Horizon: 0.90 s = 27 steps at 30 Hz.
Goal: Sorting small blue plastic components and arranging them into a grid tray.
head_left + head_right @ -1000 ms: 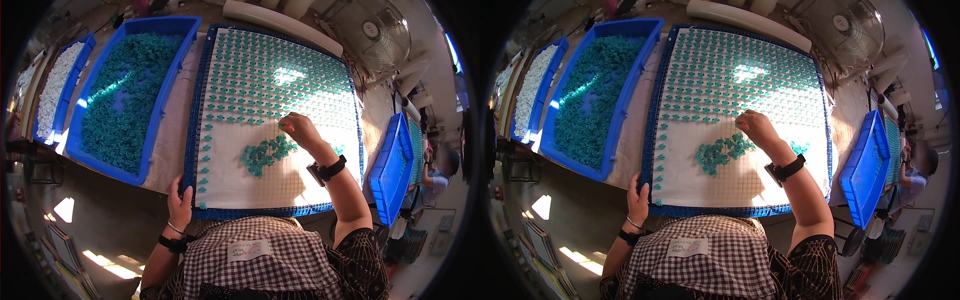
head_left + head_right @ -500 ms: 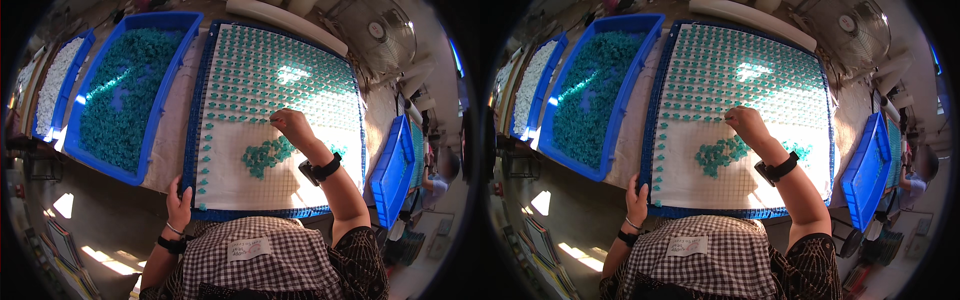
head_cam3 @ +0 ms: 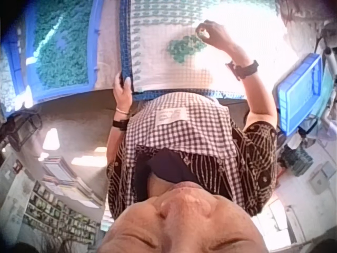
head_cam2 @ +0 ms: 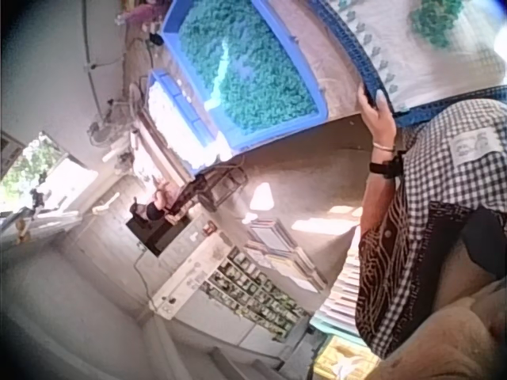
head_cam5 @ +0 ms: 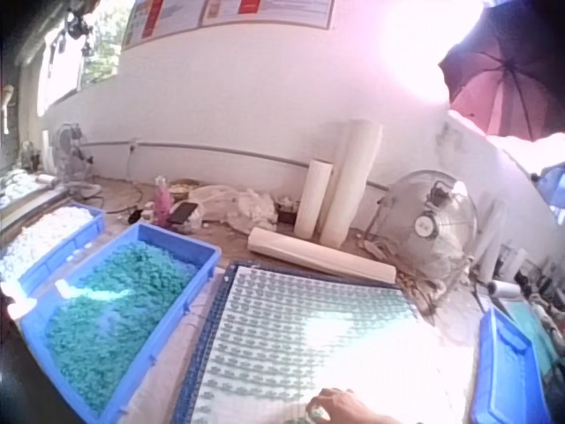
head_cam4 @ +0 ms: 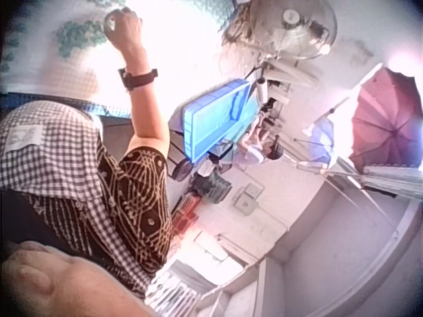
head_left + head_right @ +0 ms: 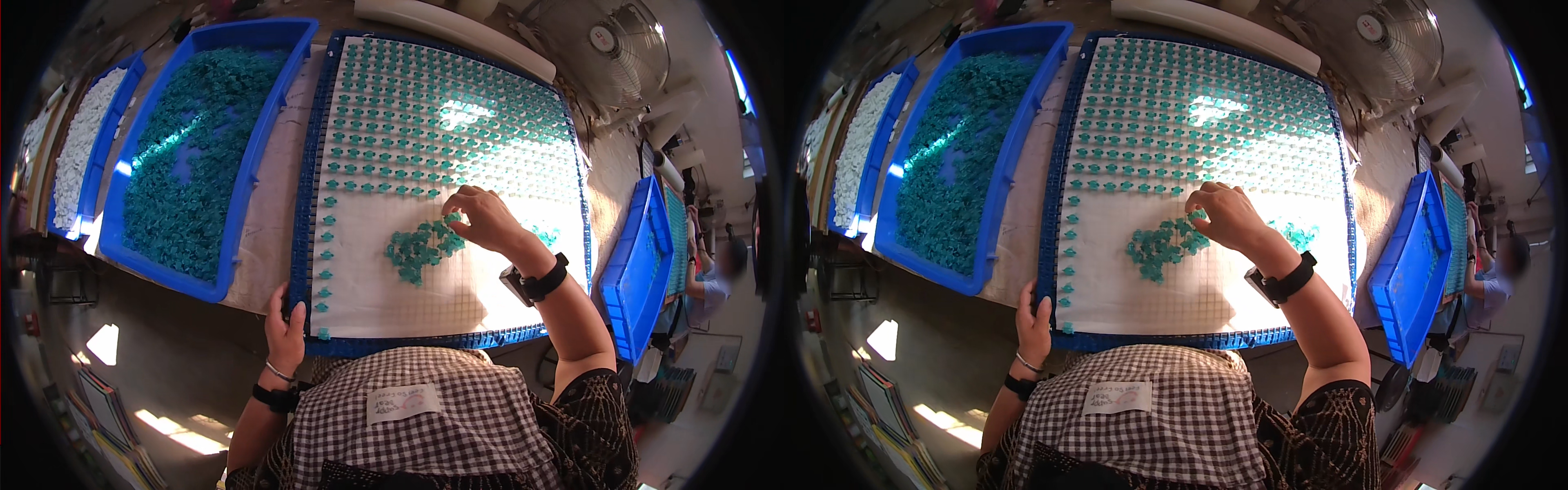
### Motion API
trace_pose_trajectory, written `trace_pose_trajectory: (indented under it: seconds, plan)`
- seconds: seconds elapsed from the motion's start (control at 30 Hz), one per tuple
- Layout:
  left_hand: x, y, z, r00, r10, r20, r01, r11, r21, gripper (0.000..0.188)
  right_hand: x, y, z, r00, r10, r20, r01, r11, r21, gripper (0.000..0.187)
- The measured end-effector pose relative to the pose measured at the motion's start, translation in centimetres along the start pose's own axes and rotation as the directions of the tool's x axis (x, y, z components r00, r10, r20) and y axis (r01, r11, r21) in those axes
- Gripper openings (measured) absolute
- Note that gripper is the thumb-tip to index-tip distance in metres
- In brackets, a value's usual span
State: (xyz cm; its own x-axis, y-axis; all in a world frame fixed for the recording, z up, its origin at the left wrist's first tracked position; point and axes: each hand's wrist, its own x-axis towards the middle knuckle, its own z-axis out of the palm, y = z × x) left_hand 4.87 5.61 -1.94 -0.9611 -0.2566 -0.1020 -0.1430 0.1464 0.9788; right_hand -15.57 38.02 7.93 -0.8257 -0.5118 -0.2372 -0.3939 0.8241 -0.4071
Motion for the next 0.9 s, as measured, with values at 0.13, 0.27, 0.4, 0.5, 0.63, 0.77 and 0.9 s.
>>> trace_pose_trajectory:
  seconds: [0.13, 0.27, 0.4, 0.5, 0.63, 0.77, 0.9]
  plan:
    - [0.0, -0.1, 0.1, 1.0, 0.009, -0.012, -0.009, 1.0, 0.012, 0.053, 0.6, -0.3, 0.7, 0.991, -0.116, -0.068, 0.103, 0.98, -0.168, 0.011]
    - [-0.1, -0.1, 0.1, 1.0, -0.001, -0.01, 0.001, 1.0, 0.006, 0.052, 1.1, 1.2, -0.2, 0.979, 0.001, -0.203, 0.041, 0.979, 0.199, 0.01]
    - [0.0, 0.0, 0.1, 1.0, 0.014, -0.008, -0.014, 1.0, 0.025, 0.051, 0.6, 2.2, -0.1, 0.97, 0.103, -0.221, -0.079, 0.99, 0.113, 0.014]
    - [0.0, -0.1, 0.0, 1.0, 0.013, -0.009, -0.012, 0.999, 0.037, 0.05, 0.3, 1.7, -0.3, 0.967, 0.132, -0.218, -0.105, 0.986, 0.132, 0.02]
    - [0.0, 0.2, 0.0, 1.0, 0.003, 0.004, -0.003, 1.0, -0.005, 0.051, 0.7, 1.2, 0.3, 0.973, 0.102, -0.209, -0.092, 0.994, 0.059, 0.02]
    - [0.0, -0.1, 0.1, 1.0, 0.013, -0.002, -0.013, 1.0, 0.02, 0.051, 0.6, 2.2, -0.5, 0.974, 0.135, -0.182, -0.128, 0.99, 0.051, 0.014]
    - [-0.1, -0.2, 0.0, 1.0, -0.001, -0.008, 0.001, 1.0, 0.001, 0.051, 0.3, 2.0, -2.0, 0.96, 0.279, -0.009, -0.276, 0.955, 0.11, 0.015]
